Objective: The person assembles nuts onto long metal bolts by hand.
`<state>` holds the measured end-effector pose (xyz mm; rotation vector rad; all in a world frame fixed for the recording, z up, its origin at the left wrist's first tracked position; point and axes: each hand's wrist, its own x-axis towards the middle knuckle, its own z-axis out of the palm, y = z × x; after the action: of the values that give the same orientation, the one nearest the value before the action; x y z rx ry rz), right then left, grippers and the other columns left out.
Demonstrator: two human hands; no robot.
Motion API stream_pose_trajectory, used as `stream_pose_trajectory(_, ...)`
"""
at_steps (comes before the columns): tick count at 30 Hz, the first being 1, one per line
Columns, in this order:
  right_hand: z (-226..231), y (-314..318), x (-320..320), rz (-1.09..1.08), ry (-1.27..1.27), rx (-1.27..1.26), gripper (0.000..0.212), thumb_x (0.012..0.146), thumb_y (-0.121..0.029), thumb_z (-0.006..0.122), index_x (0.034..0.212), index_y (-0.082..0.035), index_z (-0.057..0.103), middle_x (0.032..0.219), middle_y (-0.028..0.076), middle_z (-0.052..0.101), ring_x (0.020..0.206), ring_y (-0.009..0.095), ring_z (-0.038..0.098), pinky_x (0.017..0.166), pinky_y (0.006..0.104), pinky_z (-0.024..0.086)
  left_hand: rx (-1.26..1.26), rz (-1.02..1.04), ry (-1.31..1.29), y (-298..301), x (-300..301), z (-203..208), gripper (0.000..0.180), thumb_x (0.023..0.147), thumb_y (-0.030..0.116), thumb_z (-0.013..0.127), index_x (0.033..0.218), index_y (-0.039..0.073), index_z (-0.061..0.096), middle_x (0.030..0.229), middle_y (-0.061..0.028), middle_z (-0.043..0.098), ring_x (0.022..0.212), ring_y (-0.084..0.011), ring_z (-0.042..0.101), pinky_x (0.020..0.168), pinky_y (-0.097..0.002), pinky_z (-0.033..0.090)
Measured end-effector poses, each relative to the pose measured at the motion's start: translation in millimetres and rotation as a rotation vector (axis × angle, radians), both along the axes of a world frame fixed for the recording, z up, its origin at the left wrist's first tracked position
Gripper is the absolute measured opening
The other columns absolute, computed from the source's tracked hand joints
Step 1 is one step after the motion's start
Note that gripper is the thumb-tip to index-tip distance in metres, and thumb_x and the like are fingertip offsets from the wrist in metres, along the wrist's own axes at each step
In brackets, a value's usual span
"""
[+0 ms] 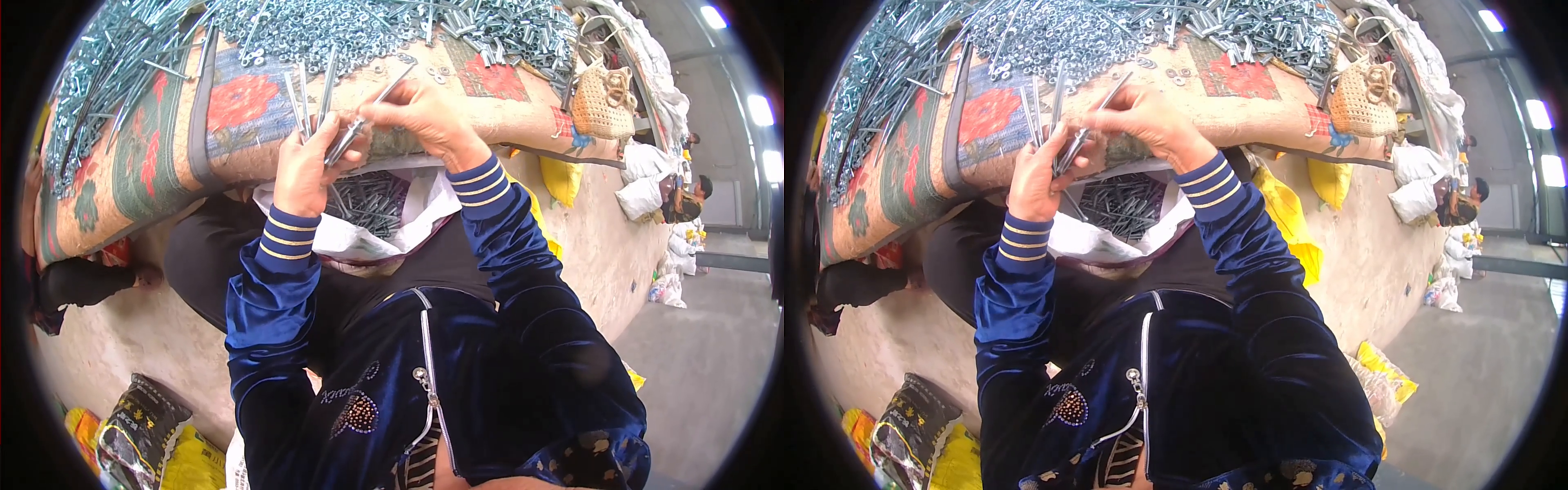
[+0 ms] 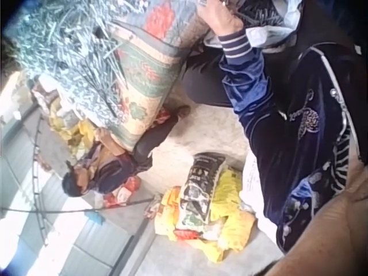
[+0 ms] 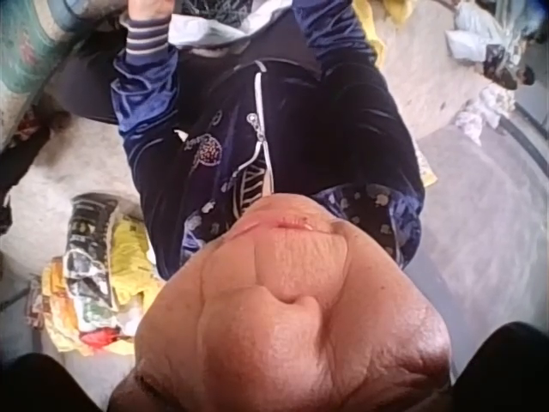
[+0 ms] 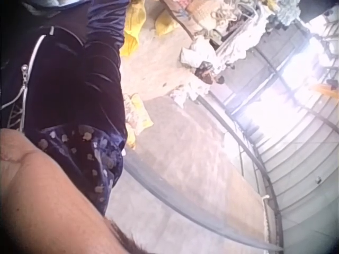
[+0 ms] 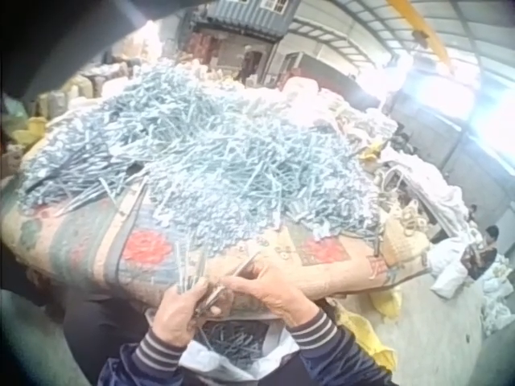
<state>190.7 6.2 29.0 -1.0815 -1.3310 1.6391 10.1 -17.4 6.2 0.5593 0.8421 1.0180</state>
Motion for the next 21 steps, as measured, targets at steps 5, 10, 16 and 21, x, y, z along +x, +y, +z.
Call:
stream_pose_trajectory(5,3.1,8.5,12.5,-0.123,0.023,0.065,0.021,0.083,-0.018,0.068,0.097,-0.002,0.067,0.086,0.003,0.067,0.075,0.009,0.059,0.068,0.0225,0.047,0.051,-0.272,0.120,4.3,-12.5,-8.2,0.023,0.090,0.027,0.058,0.097,0.005,0.060,0.065,-0.0050,0.062,0.048,-0.0089,0.055,0.038,-0.0175,0.032)
stream_pose_trajectory(10,4.2,9.5,9.8,-0.179,0.047,0.210,0.021,0.085,-0.017,0.065,0.098,-0.001,0.066,0.089,0.006,0.067,0.079,0.011,0.061,0.072,0.0244,0.048,-0.008,-0.419,-0.121,5.9,-11.1,-16.0,0.020,0.088,0.024,0.060,0.098,0.007,0.059,0.062,-0.0032,0.061,0.049,-0.0086,0.055,0.038,-0.0176,0.033)
stream_pose_trajectory(16,4.8,16.1,17.4,-0.214,-0.475,0.170,0.024,0.085,-0.017,0.064,0.101,0.002,0.065,0.090,0.009,0.067,0.081,0.012,0.061,0.074,0.0249,0.047,0.125,-0.032,0.119,-6.5,-0.4,-2.5,0.015,0.086,0.019,0.063,0.092,0.005,0.060,0.065,-0.0040,0.062,0.050,-0.0091,0.056,0.039,-0.0160,0.032)
stream_pose_trajectory(21,12.5,18.6,17.6,-0.071,-0.081,0.266,0.030,0.086,-0.021,0.063,0.105,0.003,0.063,0.087,0.007,0.067,0.071,0.008,0.058,0.069,0.0214,0.045,0.174,-0.005,0.067,-7.8,1.0,-5.0,0.015,0.086,0.017,0.064,0.092,0.005,0.059,0.065,-0.0058,0.063,0.049,-0.0102,0.057,0.041,-0.0170,0.035)
